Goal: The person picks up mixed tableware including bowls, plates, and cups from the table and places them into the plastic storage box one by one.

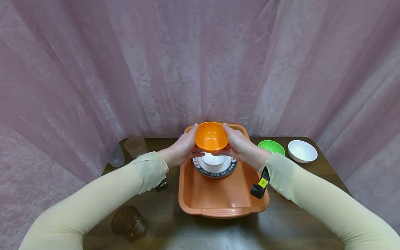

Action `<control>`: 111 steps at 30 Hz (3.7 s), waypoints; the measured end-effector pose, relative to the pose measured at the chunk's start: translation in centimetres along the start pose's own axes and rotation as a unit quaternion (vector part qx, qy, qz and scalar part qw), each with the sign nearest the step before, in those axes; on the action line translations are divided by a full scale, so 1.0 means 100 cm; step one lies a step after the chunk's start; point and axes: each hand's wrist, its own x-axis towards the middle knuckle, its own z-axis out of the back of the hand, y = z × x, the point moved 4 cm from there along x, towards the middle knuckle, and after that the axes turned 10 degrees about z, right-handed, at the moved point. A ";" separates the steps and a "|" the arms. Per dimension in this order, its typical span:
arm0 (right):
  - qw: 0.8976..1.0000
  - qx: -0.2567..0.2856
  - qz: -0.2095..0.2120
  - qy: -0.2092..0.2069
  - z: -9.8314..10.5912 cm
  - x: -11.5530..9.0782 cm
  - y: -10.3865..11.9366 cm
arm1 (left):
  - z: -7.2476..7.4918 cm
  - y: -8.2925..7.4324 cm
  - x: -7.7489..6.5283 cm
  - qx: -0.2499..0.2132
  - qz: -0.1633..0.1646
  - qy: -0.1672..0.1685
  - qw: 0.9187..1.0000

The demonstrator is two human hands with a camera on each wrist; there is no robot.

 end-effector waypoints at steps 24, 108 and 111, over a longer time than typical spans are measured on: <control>0.934 -0.338 0.091 0.069 0.029 -0.022 0.007 | 0.010 -0.004 0.013 -0.005 -0.011 0.006 1.000; 0.576 -0.745 0.296 0.161 0.043 -0.126 -0.041 | 0.007 0.013 0.099 0.546 0.055 -0.084 0.832; 0.575 -0.746 0.297 0.159 0.044 -0.126 -0.042 | 0.008 0.014 0.103 0.578 0.046 -0.088 0.810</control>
